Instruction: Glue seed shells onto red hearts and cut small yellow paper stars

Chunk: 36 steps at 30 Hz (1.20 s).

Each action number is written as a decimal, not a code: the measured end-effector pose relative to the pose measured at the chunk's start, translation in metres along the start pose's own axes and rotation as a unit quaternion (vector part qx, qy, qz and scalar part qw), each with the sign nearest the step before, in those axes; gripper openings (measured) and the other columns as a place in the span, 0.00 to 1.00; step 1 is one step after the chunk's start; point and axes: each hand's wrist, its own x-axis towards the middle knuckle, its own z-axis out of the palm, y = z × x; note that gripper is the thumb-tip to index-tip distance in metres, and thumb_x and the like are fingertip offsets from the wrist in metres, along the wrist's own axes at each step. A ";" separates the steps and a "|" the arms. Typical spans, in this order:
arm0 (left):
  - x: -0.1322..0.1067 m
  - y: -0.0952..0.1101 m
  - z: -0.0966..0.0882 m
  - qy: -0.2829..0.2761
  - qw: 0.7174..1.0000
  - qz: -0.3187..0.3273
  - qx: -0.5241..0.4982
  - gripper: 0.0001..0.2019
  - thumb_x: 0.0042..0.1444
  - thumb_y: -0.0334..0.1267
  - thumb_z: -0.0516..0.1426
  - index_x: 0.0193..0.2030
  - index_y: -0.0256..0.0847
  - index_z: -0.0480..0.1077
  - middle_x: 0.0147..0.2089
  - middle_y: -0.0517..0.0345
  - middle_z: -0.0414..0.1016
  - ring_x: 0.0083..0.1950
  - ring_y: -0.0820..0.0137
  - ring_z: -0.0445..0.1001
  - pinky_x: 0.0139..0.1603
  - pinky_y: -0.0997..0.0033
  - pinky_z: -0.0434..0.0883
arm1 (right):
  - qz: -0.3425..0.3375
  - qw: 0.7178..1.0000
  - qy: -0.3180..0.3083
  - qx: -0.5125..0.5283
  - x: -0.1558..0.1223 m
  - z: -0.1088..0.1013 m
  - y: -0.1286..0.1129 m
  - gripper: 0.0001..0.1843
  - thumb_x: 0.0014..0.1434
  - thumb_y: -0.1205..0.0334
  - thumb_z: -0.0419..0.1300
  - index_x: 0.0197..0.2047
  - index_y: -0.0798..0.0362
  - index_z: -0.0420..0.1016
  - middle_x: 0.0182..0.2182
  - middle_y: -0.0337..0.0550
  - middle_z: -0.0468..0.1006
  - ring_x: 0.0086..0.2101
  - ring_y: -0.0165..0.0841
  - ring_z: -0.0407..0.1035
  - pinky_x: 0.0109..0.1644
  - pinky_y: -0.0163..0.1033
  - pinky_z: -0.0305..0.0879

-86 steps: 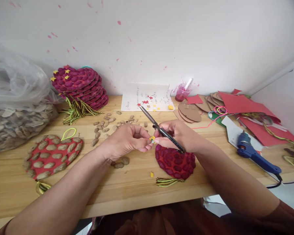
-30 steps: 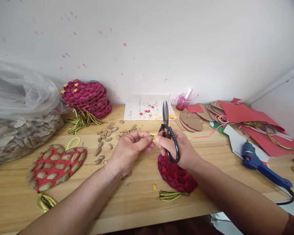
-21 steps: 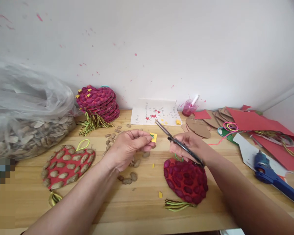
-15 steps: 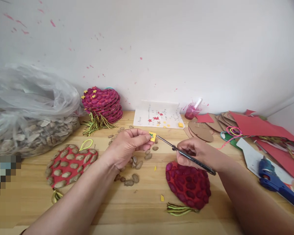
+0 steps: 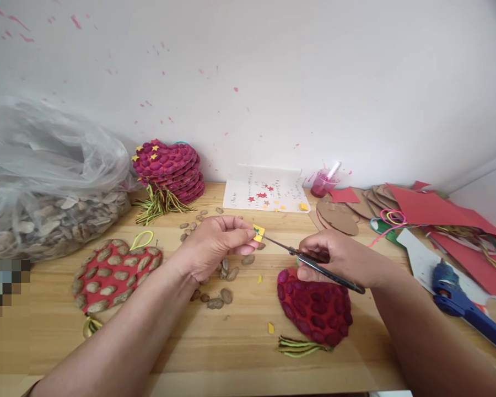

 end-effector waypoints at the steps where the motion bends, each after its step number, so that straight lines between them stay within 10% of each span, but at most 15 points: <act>1: 0.000 0.000 0.000 0.001 1.000 -0.003 0.004 0.12 0.41 0.34 0.72 0.28 0.33 0.75 0.30 0.48 0.81 0.30 0.72 0.79 0.34 0.77 0.76 | 0.003 1.000 0.000 -0.008 -0.001 -0.001 -0.001 0.22 0.52 0.48 0.67 0.24 0.52 0.61 0.21 0.31 0.53 0.23 0.26 0.48 0.25 0.34 0.45; 36: 0.004 -0.003 -0.009 -0.032 0.996 -0.026 0.081 0.10 0.43 0.32 0.71 0.29 0.32 0.76 0.29 0.50 0.82 0.30 0.72 0.80 0.33 0.79 0.76 | 0.051 0.986 0.017 -0.156 -0.008 0.000 -0.008 0.23 0.51 0.49 0.66 0.21 0.53 0.59 0.19 0.31 0.53 0.22 0.25 0.48 0.24 0.34 0.42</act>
